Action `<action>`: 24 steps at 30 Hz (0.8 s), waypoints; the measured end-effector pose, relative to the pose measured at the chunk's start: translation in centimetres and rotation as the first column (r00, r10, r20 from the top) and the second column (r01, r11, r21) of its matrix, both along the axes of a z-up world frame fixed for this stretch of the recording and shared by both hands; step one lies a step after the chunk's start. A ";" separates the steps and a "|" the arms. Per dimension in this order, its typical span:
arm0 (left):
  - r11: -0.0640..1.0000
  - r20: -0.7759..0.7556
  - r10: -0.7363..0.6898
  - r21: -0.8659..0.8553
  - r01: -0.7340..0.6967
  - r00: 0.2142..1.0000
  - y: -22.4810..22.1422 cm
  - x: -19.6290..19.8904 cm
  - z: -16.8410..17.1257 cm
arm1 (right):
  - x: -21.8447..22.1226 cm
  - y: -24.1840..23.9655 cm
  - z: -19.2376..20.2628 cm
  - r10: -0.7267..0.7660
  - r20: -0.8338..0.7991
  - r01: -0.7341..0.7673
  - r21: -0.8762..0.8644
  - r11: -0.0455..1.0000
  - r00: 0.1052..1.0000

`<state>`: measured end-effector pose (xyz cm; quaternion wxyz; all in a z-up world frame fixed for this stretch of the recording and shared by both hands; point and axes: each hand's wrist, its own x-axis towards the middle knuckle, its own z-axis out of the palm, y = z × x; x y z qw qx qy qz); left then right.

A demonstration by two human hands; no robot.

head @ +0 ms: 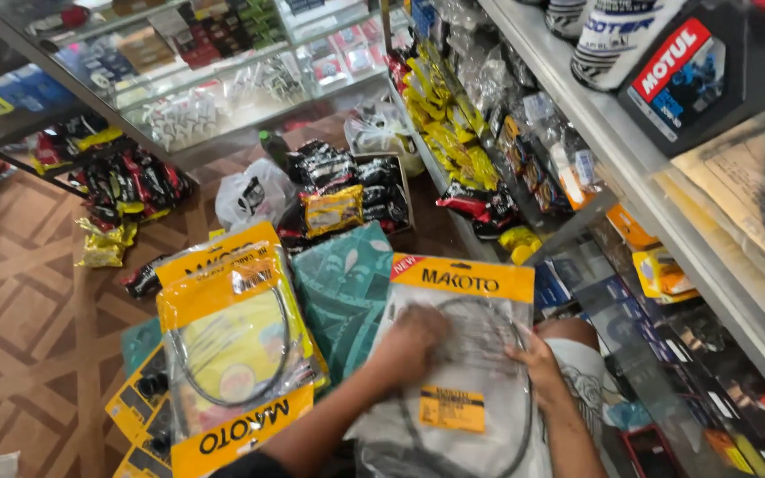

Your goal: The person is wiping down plastic-wrapped motorcycle cables with a cloth.

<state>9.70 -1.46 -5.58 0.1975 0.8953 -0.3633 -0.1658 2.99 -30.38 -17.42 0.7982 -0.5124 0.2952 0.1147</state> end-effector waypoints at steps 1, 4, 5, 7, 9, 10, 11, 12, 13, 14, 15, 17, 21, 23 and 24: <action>0.993 -0.006 0.109 0.053 -0.109 0.994 -0.2 0.7 -0.3 | -0.8 -0.2 -0.7 -0.022 -0.095 0.024 0.017 1.000 0.995; 0.969 0.039 0.244 -0.045 -0.243 0.969 -1.1 3.0 -7.2 | -1.3 -1.7 -5.0 0.060 0.119 -0.057 -0.027 0.998 0.991; 0.972 0.025 0.232 -0.044 -0.231 0.972 -1.7 2.4 -6.1 | -1.4 -1.5 -4.5 0.048 0.105 -0.045 -0.029 0.999 0.993; 0.984 0.101 0.176 -0.007 -0.176 0.979 -2.6 1.5 -3.7 | -1.3 -0.8 -3.7 0.148 0.188 -0.055 -0.428 0.902 0.971; 1.000 0.111 0.010 -0.003 -0.010 0.994 -2.3 -0.5 -2.3 | -1.8 2.1 3.2 0.262 0.183 -0.046 -0.734 0.678 0.948; 0.989 0.136 -0.149 0.001 0.150 0.979 -2.0 -1.4 -1.5 | -1.9 3.6 6.7 0.382 0.143 -0.004 -0.933 0.361 0.913; 0.988 0.131 -0.152 0.003 0.153 0.980 -1.6 -1.7 -1.1 | -1.6 4.1 8.0 0.379 0.140 -0.008 -0.932 0.363 0.915; 0.971 0.096 -0.227 -0.059 0.233 0.969 -1.2 -2.1 -0.7 | -1.4 4.6 9.4 0.528 0.105 -0.027 -0.971 0.238 0.843; 0.944 0.060 -0.300 -0.124 0.305 0.952 -0.6 -2.8 -0.3 | -1.4 5.2 10.8 0.660 0.049 -0.032 -0.993 0.110 0.750; 0.944 0.049 -0.301 -0.123 0.305 0.952 0.0 -3.1 0.8 | -1.4 6.2 10.6 0.659 0.045 -0.041 -0.993 0.115 0.751; 0.947 0.003 -0.279 -0.165 0.275 0.960 0.4 -3.3 1.9 | -1.5 7.0 10.4 0.776 0.024 -0.176 -0.969 0.174 0.631; 0.947 -0.043 -0.262 -0.205 0.248 0.964 1.5 -3.4 3.3 | -1.3 8.9 10.6 0.868 0.030 -0.312 -0.926 0.210 0.495; 0.926 -0.070 -0.036 -0.377 0.007 0.997 3.4 -3.2 1.8 | -0.1 11.6 10.8 0.929 0.012 -0.390 -0.905 0.167 0.371; 0.885 -0.080 0.064 -0.455 -0.093 0.995 4.4 -3.2 -2.1 | 0.3 12.1 10.6 0.936 -0.037 -0.329 -0.941 0.085 0.349; 0.742 -0.162 0.301 -0.578 -0.338 0.940 4.8 -2.9 -5.0 | 0.5 12.2 10.7 0.939 -0.108 -0.241 -0.970 -0.028 0.328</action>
